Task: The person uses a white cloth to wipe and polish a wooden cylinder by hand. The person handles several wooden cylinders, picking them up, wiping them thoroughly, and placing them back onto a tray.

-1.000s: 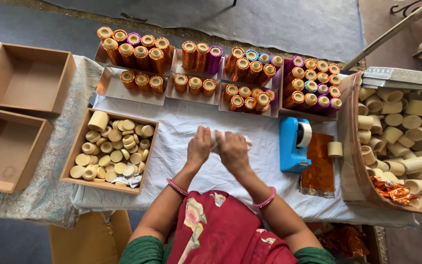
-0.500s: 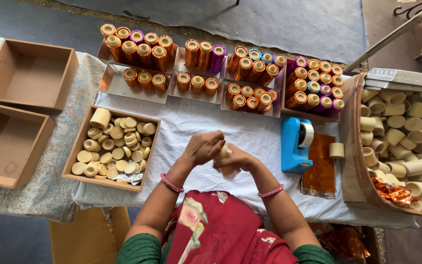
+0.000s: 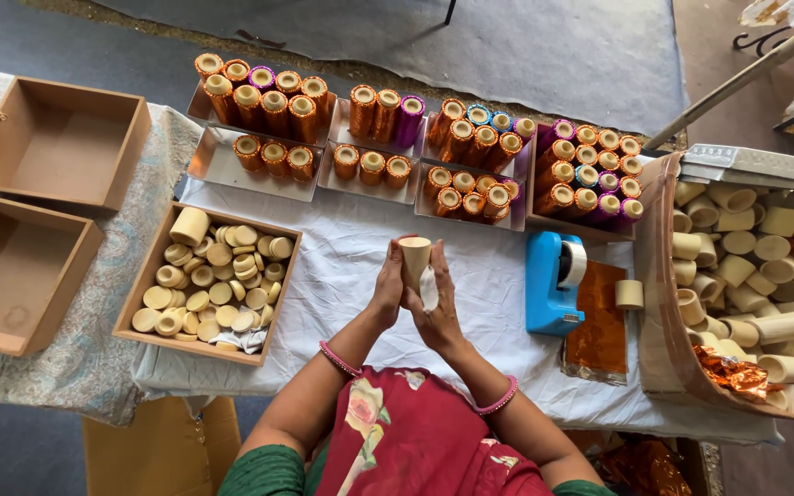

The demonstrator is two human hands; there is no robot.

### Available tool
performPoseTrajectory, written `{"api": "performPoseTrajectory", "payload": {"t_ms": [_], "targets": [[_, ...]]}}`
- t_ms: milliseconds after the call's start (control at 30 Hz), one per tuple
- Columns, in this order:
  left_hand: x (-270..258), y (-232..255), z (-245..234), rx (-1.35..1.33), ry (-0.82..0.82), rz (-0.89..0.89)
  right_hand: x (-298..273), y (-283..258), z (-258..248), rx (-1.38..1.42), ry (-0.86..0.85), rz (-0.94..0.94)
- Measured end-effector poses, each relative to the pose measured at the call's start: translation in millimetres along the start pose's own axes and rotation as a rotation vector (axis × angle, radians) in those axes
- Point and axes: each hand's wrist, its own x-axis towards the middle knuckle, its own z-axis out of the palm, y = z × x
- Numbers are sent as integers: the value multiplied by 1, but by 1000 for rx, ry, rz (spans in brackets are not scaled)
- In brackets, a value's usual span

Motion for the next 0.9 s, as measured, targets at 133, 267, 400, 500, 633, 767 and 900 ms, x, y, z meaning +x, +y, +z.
{"api": "performPoseTrajectory", "payload": {"t_ms": [133,267,400,500,633,767,900], "targets": [[13,-32,-8,-112,-80,-159,18,3,-7,-361,115,-212],[12,-39,-8,61,-232,-175,45,15,-15,186,102,100],[18,-14,-9,18,-176,-108,29,23,1,340,-25,75],[30,-20,-25,-182,3,-35,10,-6,6,337,-153,95],[46,-63,-55,-348,120,-175,-4,0,5,-58,-276,-79],[58,-120,-76,-599,-188,-396,13,41,7,-206,-122,-76],[44,-91,-66,-530,-82,-492,7,30,-1,-7,-147,99]]}}
